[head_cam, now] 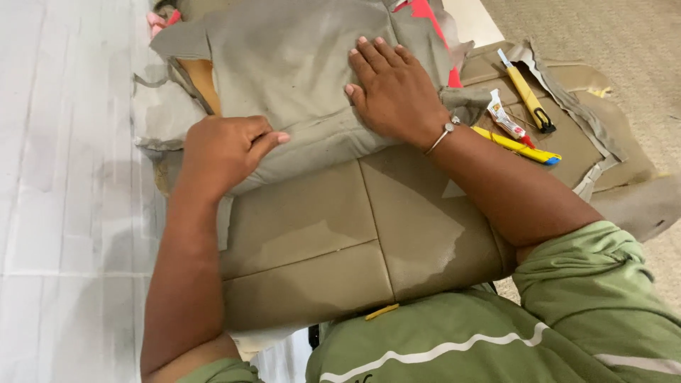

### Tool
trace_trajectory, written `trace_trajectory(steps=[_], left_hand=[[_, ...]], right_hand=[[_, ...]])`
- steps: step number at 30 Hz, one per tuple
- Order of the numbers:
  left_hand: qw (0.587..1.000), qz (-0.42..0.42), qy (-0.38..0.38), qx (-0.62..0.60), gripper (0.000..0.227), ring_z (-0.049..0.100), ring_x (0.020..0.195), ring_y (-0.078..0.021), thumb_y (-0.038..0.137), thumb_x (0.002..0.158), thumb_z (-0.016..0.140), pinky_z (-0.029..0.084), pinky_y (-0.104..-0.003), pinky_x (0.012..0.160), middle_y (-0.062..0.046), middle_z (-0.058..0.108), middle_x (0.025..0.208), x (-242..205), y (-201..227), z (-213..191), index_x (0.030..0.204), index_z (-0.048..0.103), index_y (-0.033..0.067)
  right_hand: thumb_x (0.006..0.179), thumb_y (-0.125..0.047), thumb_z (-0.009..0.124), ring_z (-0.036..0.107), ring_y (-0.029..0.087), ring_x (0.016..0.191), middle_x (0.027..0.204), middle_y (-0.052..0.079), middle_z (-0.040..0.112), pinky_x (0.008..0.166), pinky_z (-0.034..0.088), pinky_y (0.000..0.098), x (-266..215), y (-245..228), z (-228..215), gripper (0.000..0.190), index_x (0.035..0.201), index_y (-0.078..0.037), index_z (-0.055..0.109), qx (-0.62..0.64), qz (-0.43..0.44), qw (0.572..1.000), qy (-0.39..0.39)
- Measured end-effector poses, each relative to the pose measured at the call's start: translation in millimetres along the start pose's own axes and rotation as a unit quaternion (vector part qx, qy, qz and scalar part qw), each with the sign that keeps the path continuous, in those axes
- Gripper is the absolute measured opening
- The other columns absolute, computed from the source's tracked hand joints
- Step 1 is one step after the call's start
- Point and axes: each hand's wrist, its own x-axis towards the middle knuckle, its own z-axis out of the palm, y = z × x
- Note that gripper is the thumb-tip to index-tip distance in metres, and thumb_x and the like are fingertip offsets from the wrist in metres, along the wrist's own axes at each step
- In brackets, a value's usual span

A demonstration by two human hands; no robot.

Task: Repairing a leather seat by applying adhesive to the foam and pressing the leather cover back into place

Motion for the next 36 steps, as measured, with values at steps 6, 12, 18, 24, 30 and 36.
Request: trace_trajectory(steps=[6, 12, 18, 24, 30, 36], left_hand=[[0.991, 0.003, 0.129, 0.036, 0.055, 0.053, 0.054, -0.0214, 0.064, 0.105, 0.064, 0.042, -0.037, 0.066, 0.005, 0.058, 0.058, 4, -31, 43, 0.074, 0.065, 0.0186], [0.98, -0.049, 0.116, 0.153, 0.059, 0.062, 0.067, -0.0291, 0.072, 0.103, 0.059, 0.043, -0.043, 0.062, -0.001, 0.066, 0.075, 9, -5, 38, 0.088, 0.056, 0.015], [0.95, 0.024, 0.293, 0.109, 0.029, 0.063, 0.101, -0.034, 0.029, 0.091, 0.08, 0.048, -0.046, 0.085, -0.012, 0.07, 0.106, 77, 73, 49, 0.105, 0.068, 0.0072], [0.994, -0.104, 0.016, 0.023, 0.058, 0.009, 0.155, -0.0279, 0.043, 0.109, 0.026, 0.007, -0.059, 0.122, -0.003, 0.026, 0.168, 116, 86, 39, 0.158, 0.035, 0.0127], [0.985, -0.15, -0.08, -0.029, 0.069, 0.005, 0.159, -0.027, 0.049, 0.105, 0.014, 0.005, -0.059, 0.125, -0.002, 0.012, 0.173, 109, 82, 41, 0.165, 0.016, 0.0151], [0.984, -0.159, -0.079, -0.002, 0.067, 0.01, 0.158, -0.029, 0.049, 0.107, 0.018, 0.008, -0.06, 0.124, -0.003, 0.015, 0.172, 110, 89, 34, 0.164, 0.019, 0.0158]], right_hand=[[0.11, -0.038, 0.042, 0.052, 0.037, 0.138, 0.151, 0.019, 0.056, 0.111, 0.04, 0.0498, 2, 4, 8, 0.054, 0.148, -0.003, 0.06, -0.02, -0.014, 0.999, 0.026], [0.111, -0.035, 0.038, 0.051, 0.038, 0.139, 0.153, 0.016, 0.055, 0.111, 0.038, 0.0505, 5, 4, 16, 0.052, 0.15, -0.006, 0.057, -0.012, -0.003, 1.0, -0.019], [0.111, -0.035, 0.039, 0.052, 0.038, 0.138, 0.153, 0.018, 0.055, 0.111, 0.038, 0.0501, 4, 3, 17, 0.052, 0.15, -0.004, 0.055, -0.028, 0.001, 0.999, -0.027], [0.111, -0.033, 0.039, 0.051, 0.039, 0.138, 0.152, 0.02, 0.054, 0.112, 0.037, 0.0488, 5, 14, -5, 0.053, 0.15, -0.003, 0.056, 0.02, -0.015, 1.0, -0.01], [0.107, -0.049, 0.04, 0.053, 0.044, 0.13, 0.15, 0.026, 0.049, 0.096, 0.046, 0.0604, -3, 58, -25, 0.061, 0.148, -0.005, 0.046, 0.002, 0.033, 0.995, -0.094], [0.11, -0.053, 0.044, 0.048, 0.042, 0.133, 0.143, 0.026, 0.053, 0.097, 0.044, 0.0571, 23, 72, 14, 0.06, 0.127, 0.003, 0.056, -0.071, 0.02, 0.997, -0.012]])
